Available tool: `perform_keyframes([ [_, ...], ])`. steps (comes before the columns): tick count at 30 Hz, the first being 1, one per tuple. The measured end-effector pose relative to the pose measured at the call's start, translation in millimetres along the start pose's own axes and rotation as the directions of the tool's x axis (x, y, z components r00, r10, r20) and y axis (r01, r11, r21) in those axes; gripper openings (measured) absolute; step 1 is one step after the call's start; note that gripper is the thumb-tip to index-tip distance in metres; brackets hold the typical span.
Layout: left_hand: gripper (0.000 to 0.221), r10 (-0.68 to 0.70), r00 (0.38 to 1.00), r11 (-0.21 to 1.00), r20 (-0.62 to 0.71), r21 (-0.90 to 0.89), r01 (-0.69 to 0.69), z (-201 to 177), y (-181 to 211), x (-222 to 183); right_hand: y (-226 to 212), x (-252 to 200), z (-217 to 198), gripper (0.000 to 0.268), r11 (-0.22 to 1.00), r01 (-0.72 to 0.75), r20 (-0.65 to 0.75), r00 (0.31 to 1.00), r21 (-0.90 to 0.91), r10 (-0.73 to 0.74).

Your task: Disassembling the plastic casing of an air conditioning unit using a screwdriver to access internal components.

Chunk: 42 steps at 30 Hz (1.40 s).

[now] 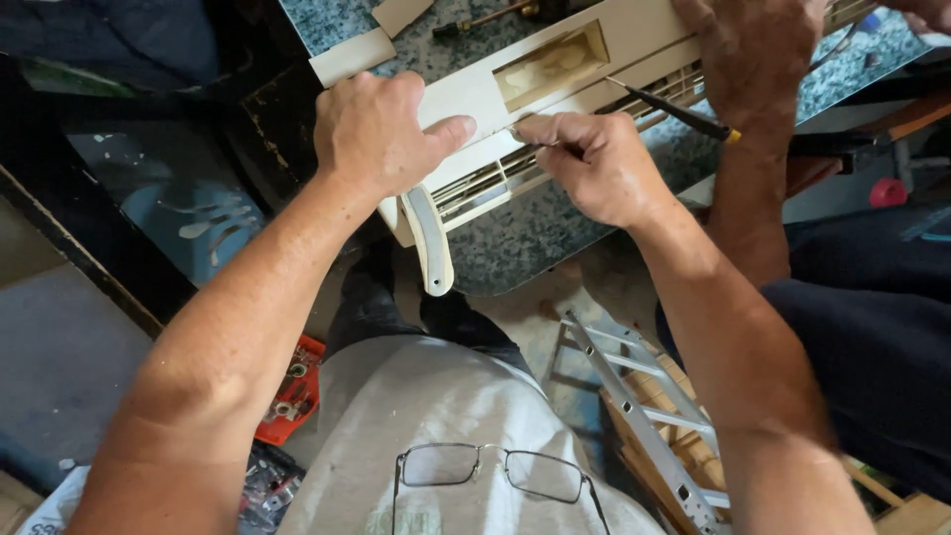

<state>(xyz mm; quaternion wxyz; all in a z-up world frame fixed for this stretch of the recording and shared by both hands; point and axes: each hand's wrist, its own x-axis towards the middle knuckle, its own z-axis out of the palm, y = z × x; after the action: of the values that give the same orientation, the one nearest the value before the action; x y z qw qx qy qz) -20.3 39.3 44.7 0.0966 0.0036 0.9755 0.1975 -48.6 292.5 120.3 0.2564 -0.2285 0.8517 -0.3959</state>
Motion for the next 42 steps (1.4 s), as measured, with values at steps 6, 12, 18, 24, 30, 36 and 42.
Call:
perform_keyframes([
  [6,0.075,0.042,0.997,0.999,-0.062,0.022,-0.041,3,-3,3,16,-1,8,0.025,0.79,0.33,-0.06,0.906,-0.516,-0.418],
  [12,0.075,0.053,0.998,0.998,-0.045,0.029,-0.051,0,3,0,-15,-17,31,0.022,0.968,0.067,-0.211,0.97,-0.242,-0.12],
  [18,0.075,0.027,1.0,0.999,0.008,0.029,-0.028,-2,6,0,-25,-18,34,0.026,0.926,0.019,-0.222,0.969,-0.378,-0.11],
  [24,0.074,-0.002,0.998,1.0,0.068,0.006,0.002,-10,8,2,-36,-9,30,0.033,0.899,-0.18,-0.232,0.968,-0.399,0.09],
  [30,0.075,0.007,0.999,1.0,0.047,0.016,-0.007,-8,2,0,-39,-1,24,0.016,0.884,-0.137,-0.156,0.985,-0.447,0.074],
  [36,0.071,0.025,1.0,1.0,0.005,0.0,-0.025,-4,1,5,-52,15,11,0.027,0.751,-0.234,-0.078,0.968,-0.618,0.237],
  [42,0.069,-0.004,1.0,0.999,0.002,-0.044,0.004,-3,0,3,-49,25,0,0.025,0.71,-0.11,0.035,0.982,-0.696,0.186],
])
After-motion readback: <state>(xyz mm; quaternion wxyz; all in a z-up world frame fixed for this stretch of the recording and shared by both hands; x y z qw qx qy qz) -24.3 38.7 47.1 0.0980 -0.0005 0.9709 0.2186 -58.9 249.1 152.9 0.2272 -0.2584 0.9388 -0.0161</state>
